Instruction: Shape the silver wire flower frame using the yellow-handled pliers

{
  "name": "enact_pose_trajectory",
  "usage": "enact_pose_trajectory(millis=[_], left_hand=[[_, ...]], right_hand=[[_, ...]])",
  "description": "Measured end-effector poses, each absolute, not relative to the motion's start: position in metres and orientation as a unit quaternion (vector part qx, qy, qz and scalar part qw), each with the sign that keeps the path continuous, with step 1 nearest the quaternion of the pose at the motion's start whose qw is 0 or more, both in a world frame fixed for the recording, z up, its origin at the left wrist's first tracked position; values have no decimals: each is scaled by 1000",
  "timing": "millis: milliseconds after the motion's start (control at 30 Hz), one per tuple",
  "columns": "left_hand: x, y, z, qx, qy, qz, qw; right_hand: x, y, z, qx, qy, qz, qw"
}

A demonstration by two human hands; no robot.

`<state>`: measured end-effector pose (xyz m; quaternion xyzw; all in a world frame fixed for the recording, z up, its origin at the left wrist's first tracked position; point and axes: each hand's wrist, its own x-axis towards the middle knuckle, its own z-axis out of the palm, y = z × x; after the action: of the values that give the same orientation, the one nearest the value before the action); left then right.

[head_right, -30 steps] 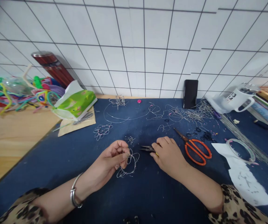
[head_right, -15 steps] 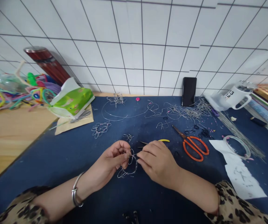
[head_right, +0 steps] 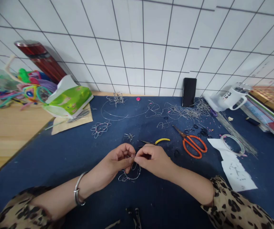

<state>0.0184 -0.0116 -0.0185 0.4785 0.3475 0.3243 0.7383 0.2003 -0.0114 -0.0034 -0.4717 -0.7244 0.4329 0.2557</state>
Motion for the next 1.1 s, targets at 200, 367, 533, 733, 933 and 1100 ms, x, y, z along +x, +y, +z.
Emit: enact_pose_trajectory(millis=[200,367,533,733,933,1100], left_hand=[[17,-10,-19,485,343,306,744],[17,-9,-19,493,340,298,743],[17,-8,-20,498,335,288,746],[17,-8,-20,499,337,286,745],[17,-8,-21,501,343,283,743],[17,-8,-23,500,348,287,739]], right_hand=[[206,-5,-8,-469,-606,596,240],[206,-4,-7,-463,-575,628,248],[207,-4,-9,-458,-573,633,247],[207,-5,-10,-455,-586,623,247],[208,-6,-10,-459,-592,616,245],[207,-6,-11,-460,-594,612,248]])
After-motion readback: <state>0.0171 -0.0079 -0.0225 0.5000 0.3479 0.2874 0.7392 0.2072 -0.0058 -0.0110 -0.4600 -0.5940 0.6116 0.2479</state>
